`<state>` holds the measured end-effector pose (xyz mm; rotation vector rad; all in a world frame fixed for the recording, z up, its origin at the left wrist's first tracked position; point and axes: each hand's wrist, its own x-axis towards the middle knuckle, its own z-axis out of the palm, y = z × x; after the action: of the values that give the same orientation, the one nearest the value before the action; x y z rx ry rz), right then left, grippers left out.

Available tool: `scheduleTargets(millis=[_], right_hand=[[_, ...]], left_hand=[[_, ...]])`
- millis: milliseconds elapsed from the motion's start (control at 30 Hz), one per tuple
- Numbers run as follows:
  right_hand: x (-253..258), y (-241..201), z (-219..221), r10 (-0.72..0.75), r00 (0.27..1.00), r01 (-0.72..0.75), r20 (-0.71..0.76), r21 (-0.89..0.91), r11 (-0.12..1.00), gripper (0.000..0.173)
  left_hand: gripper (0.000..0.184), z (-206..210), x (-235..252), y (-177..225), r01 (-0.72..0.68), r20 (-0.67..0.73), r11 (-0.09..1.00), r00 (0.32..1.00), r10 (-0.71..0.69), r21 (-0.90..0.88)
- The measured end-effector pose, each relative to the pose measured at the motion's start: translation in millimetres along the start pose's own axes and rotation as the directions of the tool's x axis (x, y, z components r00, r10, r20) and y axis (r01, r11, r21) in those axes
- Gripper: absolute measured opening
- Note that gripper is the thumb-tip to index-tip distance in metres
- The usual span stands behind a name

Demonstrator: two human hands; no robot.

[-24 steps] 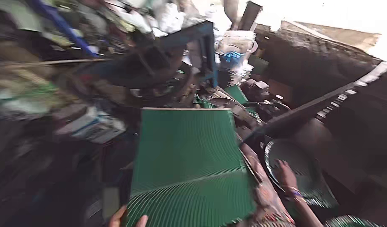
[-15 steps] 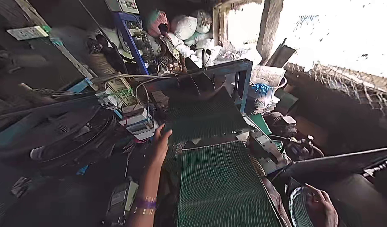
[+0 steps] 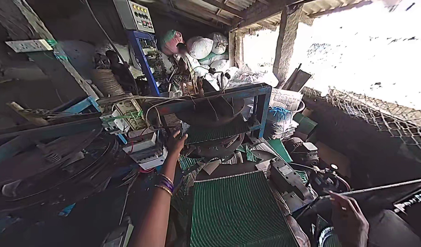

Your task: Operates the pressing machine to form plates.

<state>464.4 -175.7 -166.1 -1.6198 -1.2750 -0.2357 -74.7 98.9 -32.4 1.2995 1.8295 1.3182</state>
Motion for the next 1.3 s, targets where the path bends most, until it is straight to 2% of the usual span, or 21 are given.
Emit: scheduleTargets(millis=[67,200,300,400,500,567,600,633,700,767,800,933,1300], right_hand=[[29.7,-12.2,17.0,0.001,1.0,-0.001,-0.016,-0.004,1.0,0.028],[77.9,-36.0,50.0,0.047,0.997,-0.046,0.055,-0.035,0.998,0.032],[100.8,-38.9,81.9,0.052,0.987,-0.022,0.152,-0.195,0.981,0.035],[114.3,-32.8,106.4,0.017,0.964,0.071,0.265,-0.32,0.945,0.035],[125.8,-38.3,126.3,0.059,0.918,0.098,0.392,-0.369,0.924,0.035],[129.2,-44.0,129.9,0.109,0.901,0.072,0.421,-0.391,0.917,0.034],[127.8,-43.6,127.7,0.122,0.898,0.066,0.423,-0.402,0.913,0.033],[128.9,-42.8,126.3,0.125,0.898,0.066,0.423,-0.411,0.909,0.032],[128.2,-40.7,128.7,0.113,0.899,0.075,0.423,-0.404,0.912,0.031],[125.1,-37.0,129.8,0.092,0.907,0.075,0.411,-0.374,0.924,0.028],[125.7,-37.7,129.9,0.095,0.907,0.07,0.41,-0.37,0.926,0.028],[124.9,-36.5,132.2,0.113,0.908,0.057,0.404,-0.386,0.921,0.028],[124.4,-39.5,130.6,0.133,0.906,0.038,0.402,-0.39,0.92,0.029]], left_hand=[[0.058,-4.0,-2.2,-2.3,0.001,-0.001,1.0,1.0,-0.001,-0.012],[0.059,-4.9,-5.4,1.9,0.018,0.017,1.0,1.0,-0.018,0.008],[0.057,-4.0,-8.2,3.2,0.023,0.027,1.0,0.999,-0.024,0.015],[0.059,0.0,-24.6,2.3,0.043,-0.029,0.989,0.998,-0.047,-0.138],[0.065,-2.9,-70.4,-11.5,0.112,-0.109,0.931,0.981,-0.159,-0.348],[0.057,5.6,-123.5,-41.4,0.039,-0.068,0.969,0.996,-0.057,-0.244],[0.051,15.4,-154.1,-64.6,-0.07,0.025,0.99,0.997,0.074,-0.12],[0.047,26.1,-181.7,-87.9,-0.21,0.152,0.978,0.967,0.206,0.015],[0.044,43.6,-228.6,-123.2,-0.439,0.383,0.838,0.87,0.309,0.322],[0.045,57.2,-259.9,-149.6,-0.596,0.443,0.621,0.8,0.405,0.508],[0.046,60.0,-264.2,-153.9,-0.619,0.433,0.564,0.785,0.443,0.546],[0.042,58.9,-262.2,-152.0,-0.589,0.417,0.614,0.807,0.418,0.525],[0.041,61.9,-261.7,-157.7,-0.581,0.374,0.627,0.814,0.445,0.519]])
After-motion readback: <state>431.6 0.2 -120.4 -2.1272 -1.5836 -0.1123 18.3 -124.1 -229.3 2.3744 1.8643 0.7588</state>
